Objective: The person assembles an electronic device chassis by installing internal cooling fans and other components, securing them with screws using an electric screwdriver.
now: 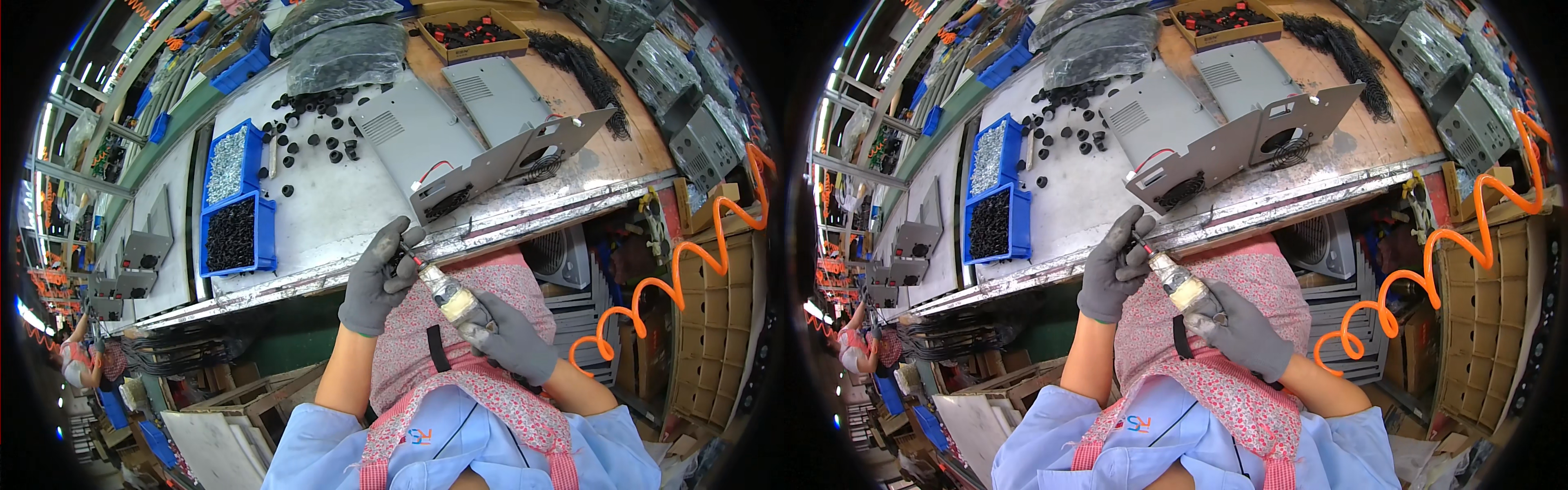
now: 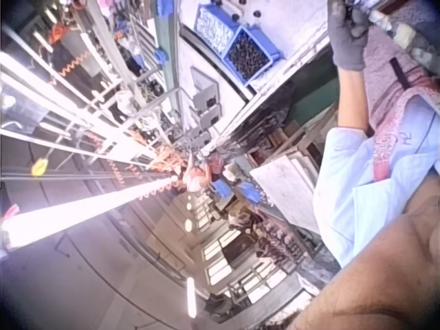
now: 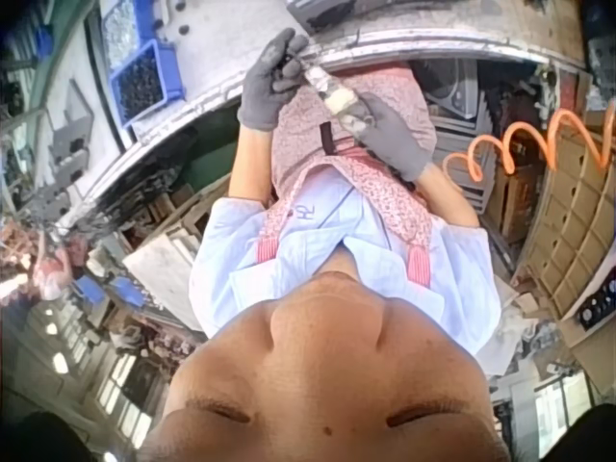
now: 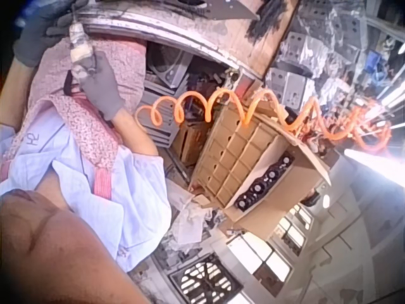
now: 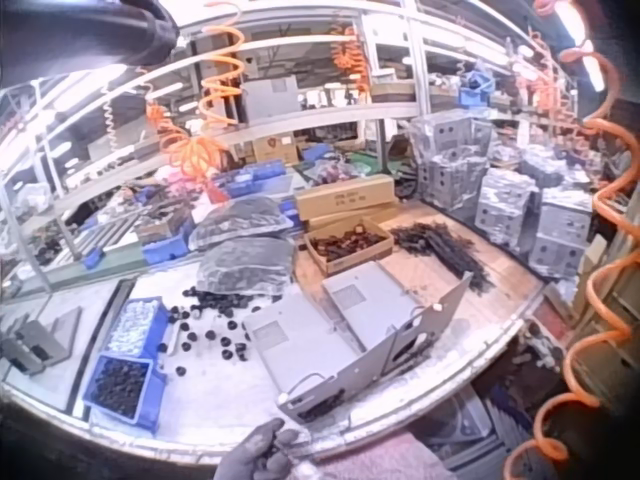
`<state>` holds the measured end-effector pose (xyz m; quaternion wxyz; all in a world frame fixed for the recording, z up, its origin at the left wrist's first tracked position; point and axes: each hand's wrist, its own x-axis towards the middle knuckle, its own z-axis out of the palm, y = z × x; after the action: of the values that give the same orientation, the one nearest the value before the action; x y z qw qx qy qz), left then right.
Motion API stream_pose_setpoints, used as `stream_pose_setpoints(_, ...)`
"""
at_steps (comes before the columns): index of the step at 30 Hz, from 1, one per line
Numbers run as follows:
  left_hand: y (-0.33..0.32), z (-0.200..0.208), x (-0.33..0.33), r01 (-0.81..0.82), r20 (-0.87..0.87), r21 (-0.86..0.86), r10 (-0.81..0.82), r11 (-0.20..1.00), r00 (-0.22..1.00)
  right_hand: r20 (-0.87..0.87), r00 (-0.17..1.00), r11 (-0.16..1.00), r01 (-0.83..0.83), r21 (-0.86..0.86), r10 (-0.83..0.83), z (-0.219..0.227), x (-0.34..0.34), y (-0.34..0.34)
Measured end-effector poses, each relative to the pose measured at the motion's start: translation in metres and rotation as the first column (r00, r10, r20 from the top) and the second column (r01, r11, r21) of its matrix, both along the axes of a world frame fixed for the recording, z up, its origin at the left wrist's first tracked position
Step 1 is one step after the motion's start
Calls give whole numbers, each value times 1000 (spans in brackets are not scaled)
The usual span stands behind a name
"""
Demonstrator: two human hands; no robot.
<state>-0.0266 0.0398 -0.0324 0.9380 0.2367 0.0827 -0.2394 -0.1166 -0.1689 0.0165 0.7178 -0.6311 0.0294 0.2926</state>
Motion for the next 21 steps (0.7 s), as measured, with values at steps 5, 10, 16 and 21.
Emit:
stream_pose_setpoints(5,-2,6,-3,-30,47,72,26,997,999,-35,999,999,23,24,-22,4,1,2)
stream_pose_setpoints(10,-1,0,-3,-9,97,-26,12,1000,995,-115,993,1000,14,26,-11,3,1,2)
stream_pose_setpoints(16,2,1,-1,82,89,25,-84,996,993,-126,992,997,13,76,-3,-5,-3,0)
stream_pose_setpoints(21,-10,7,-2,57,9,129,-59,990,998,-40,997,998,62,-9,-63,2,-3,-1)
